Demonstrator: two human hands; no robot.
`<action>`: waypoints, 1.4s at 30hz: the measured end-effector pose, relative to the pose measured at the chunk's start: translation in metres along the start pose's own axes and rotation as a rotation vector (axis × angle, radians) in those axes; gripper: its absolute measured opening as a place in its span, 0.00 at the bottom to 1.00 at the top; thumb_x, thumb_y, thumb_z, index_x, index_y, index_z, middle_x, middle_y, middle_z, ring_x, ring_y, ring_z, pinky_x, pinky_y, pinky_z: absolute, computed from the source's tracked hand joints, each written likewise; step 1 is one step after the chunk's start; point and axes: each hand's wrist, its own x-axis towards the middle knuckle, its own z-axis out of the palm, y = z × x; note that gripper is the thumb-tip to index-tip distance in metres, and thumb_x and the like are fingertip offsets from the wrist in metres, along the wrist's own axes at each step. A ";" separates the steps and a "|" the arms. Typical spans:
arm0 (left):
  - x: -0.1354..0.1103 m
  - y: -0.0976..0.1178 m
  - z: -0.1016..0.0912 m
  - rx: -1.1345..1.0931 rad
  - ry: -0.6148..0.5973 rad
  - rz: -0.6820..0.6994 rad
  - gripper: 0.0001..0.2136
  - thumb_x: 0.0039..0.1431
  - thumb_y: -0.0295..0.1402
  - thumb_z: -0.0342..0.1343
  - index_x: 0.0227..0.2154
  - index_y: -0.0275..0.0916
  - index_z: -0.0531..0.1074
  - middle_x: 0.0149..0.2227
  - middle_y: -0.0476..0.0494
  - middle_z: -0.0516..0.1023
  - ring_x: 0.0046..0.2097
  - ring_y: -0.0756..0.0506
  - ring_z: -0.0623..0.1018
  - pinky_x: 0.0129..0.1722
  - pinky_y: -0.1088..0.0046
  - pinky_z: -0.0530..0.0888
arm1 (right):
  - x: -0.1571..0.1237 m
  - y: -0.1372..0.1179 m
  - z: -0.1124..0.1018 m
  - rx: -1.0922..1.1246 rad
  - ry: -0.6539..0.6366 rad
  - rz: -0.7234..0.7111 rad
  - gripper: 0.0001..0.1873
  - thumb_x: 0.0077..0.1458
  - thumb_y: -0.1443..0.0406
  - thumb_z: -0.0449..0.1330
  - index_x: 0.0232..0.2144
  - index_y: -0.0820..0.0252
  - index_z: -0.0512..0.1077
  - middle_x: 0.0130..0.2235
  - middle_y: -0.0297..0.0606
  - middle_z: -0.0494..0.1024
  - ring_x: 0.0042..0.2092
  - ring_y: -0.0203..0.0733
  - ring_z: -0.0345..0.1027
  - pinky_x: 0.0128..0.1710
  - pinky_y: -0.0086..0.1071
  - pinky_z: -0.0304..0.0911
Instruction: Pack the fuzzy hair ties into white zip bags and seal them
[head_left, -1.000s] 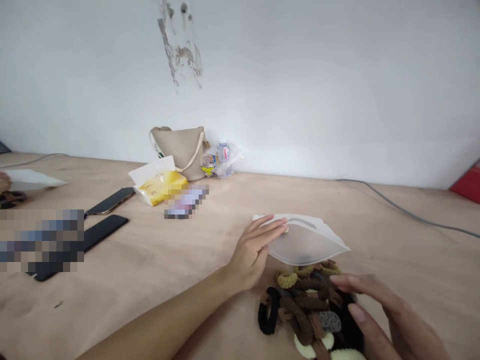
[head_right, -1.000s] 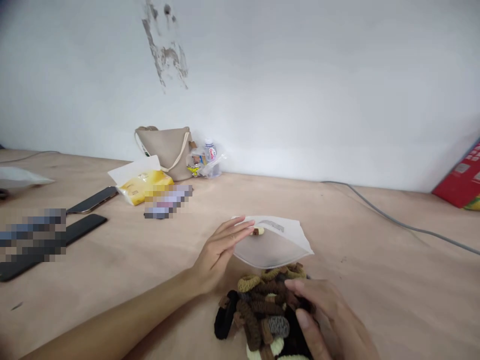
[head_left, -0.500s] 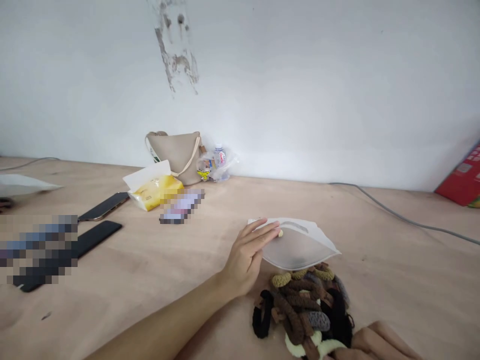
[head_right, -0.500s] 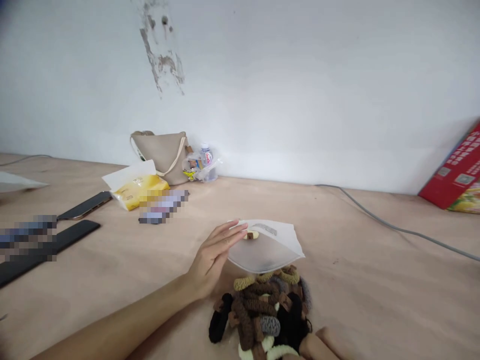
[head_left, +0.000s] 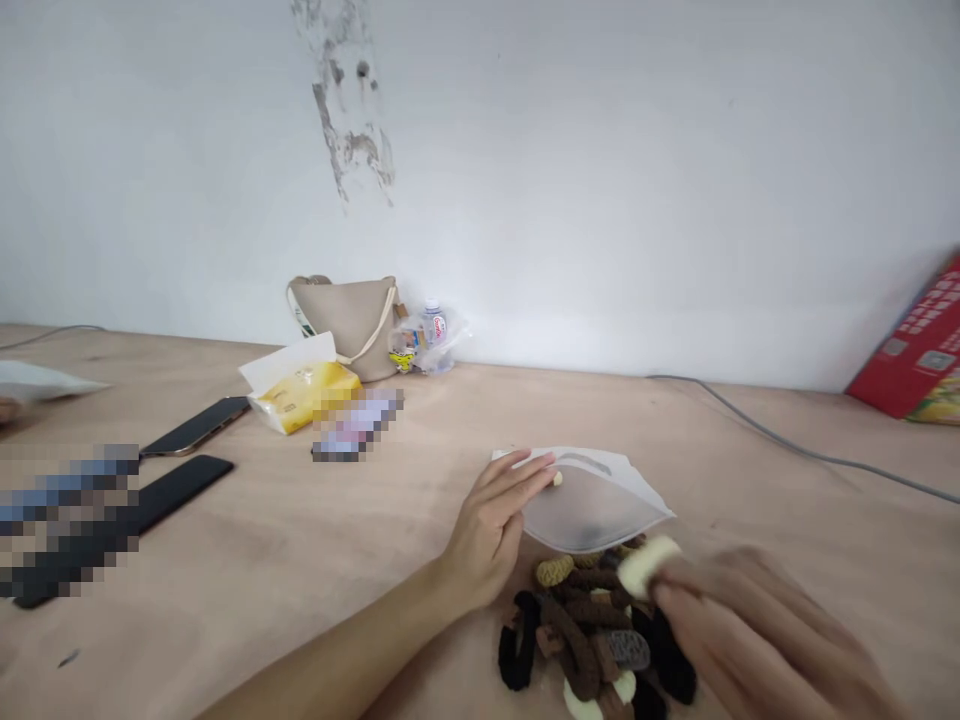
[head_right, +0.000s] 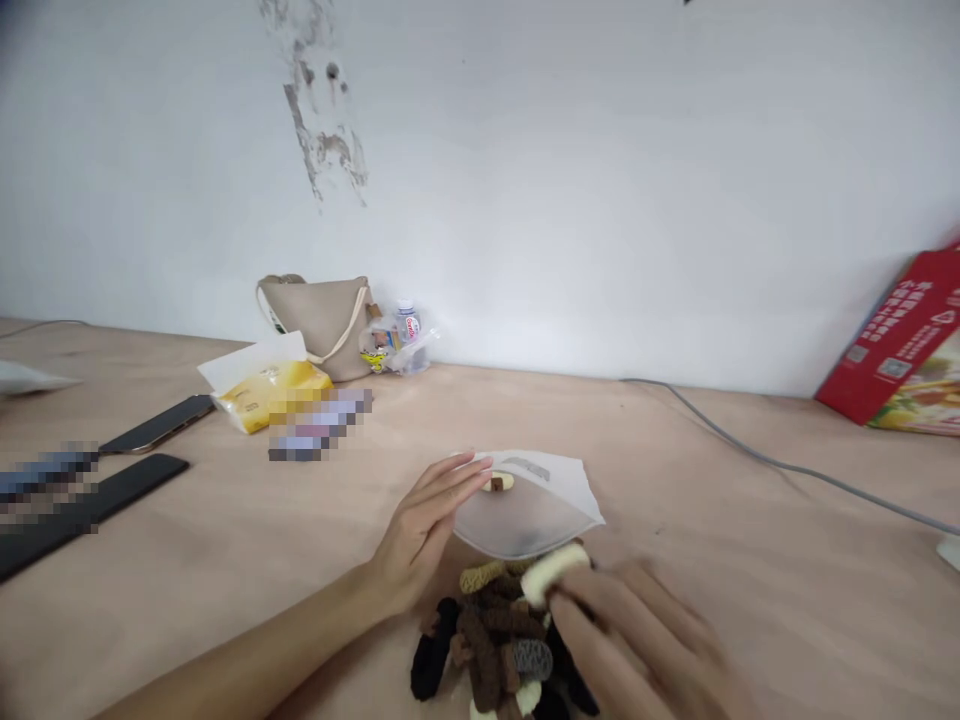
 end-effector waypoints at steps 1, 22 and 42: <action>0.000 0.000 0.000 0.004 -0.004 0.000 0.23 0.61 0.20 0.40 0.57 0.44 0.63 0.57 0.45 0.68 0.60 0.43 0.63 0.57 0.55 0.64 | 0.007 0.002 0.003 0.012 0.006 0.024 0.13 0.59 0.71 0.52 0.45 0.58 0.70 0.43 0.41 0.77 0.43 0.44 0.71 0.42 0.36 0.65; 0.000 -0.002 0.004 0.002 0.028 -0.018 0.26 0.59 0.17 0.40 0.56 0.46 0.63 0.57 0.46 0.69 0.59 0.44 0.64 0.57 0.55 0.65 | 0.018 -0.027 0.014 0.144 -0.050 0.051 0.12 0.54 0.73 0.52 0.37 0.59 0.72 0.38 0.35 0.80 0.37 0.38 0.69 0.38 0.30 0.64; 0.002 0.000 0.004 -0.032 0.041 -0.022 0.27 0.57 0.16 0.40 0.56 0.46 0.64 0.57 0.46 0.69 0.59 0.44 0.65 0.57 0.56 0.65 | 0.020 -0.033 0.043 0.237 -0.161 0.245 0.09 0.55 0.73 0.51 0.28 0.57 0.66 0.27 0.32 0.71 0.32 0.40 0.62 0.34 0.35 0.51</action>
